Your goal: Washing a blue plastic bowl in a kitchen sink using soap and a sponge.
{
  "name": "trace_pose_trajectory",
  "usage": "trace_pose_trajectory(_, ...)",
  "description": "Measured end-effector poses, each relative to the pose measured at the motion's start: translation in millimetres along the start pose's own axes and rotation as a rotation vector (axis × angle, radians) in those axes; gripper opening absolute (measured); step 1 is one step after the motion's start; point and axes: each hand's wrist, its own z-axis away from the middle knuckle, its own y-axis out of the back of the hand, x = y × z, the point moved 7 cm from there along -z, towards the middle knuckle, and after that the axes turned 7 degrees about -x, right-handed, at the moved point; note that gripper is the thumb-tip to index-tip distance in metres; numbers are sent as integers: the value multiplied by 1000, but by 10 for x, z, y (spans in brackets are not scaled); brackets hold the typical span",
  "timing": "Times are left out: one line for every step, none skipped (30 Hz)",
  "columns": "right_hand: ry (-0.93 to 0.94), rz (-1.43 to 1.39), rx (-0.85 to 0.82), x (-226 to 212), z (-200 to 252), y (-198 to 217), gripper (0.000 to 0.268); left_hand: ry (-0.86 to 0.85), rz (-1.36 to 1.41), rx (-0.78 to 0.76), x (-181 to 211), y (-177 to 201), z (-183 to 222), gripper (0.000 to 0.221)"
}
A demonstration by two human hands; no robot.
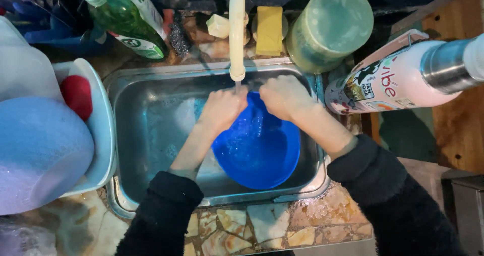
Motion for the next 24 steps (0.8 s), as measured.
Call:
trace_pose_trajectory(-18, -2, -23, 14, 34, 47, 16, -44, 31, 49, -12, 44, 23, 20)
trace_pose_trajectory(-35, -3, -46, 33, 71, 95, 16, -88, 61, 98, -21, 89, 45, 23)
trace_pose_trajectory(-34, -4, -48, 38, 127, 138, 16, -87, 62, 97, -96, -2, 108, 23)
trace_pose_trajectory(-69, 27, -20, 68, 189, 203, 16, 26, 174, 49, -254, -130, 160, 21)
trace_pose_trajectory(-106, 60, 10, 102, 245, 282, 16, 137, 285, 3, -415, -253, 212, 20)
trace_pose_trajectory(-106, 61, 12, 87, 275, 270, 16, 136, 284, 5, -444, -321, 213, 20)
trace_pose_trajectory(-92, 84, 77, 58, 315, 296, 14, 167, 356, 77, -505, -359, 228, 23)
trace_pose_trajectory(-77, 106, 141, 27, 354, 318, 13, 199, 428, 149, -572, -403, 247, 25)
trace_pose_trajectory(-76, 106, 139, -4, 368, 288, 13, 201, 430, 149, -533, -402, 168, 25)
trace_pose_trajectory(-74, 130, 134, -42, 379, 257, 12, 203, 413, 157, -499, -392, 93, 26)
trace_pose_trajectory(-72, 153, 129, -89, 384, 230, 12, 207, 396, 166, -475, -377, 26, 28)
trace_pose_trajectory(-70, 153, 127, -129, 374, 193, 12, 209, 398, 166, -448, -396, -72, 28)
trace_pose_trajectory(-84, 149, 130, -149, 361, 166, 13, 133, 240, 147, -354, -392, -197, 23)
trace_pose_trajectory(-98, 144, 132, -166, 352, 139, 14, 56, 82, 126, -255, -399, -319, 24)
trace_pose_trajectory(-95, 145, 132, -191, 397, 164, 14, 59, 83, 127, -269, -391, -321, 24)
trace_pose_trajectory(-95, 146, 173, -212, 452, 217, 13, 98, 159, 149, -315, -372, -319, 17)
trace_pose_trajectory(-101, 149, 216, -213, 511, 277, 13, 132, 234, 172, -353, -349, -344, 15)
trace_pose_trajectory(-103, 150, 216, -195, 548, 283, 13, 130, 234, 173, -415, -388, -277, 15)
trace_pose_trajectory(-117, 135, 236, -177, 592, 293, 15, 117, 348, 182, -486, -441, -192, 15)
trace_pose_trajectory(-132, 120, 256, -156, 636, 303, 18, 103, 462, 190, -555, -494, -110, 16)
trace_pose_trajectory(-134, 119, 259, -154, 669, 329, 18, 101, 460, 189, -583, -747, -9, 16)
trace_pose_trajectory(-161, 88, 336, -131, 726, 402, 19, 242, 731, 206, -735, -1051, 112, 22)
trace_pose_trajectory(-190, 55, 413, -115, 783, 468, 20, 385, 1001, 218, -874, -1388, 253, 33)
trace_pose_trajectory(-193, 52, 416, -122, 813, 518, 20, 382, 997, 215, -896, -1693, 293, 33)
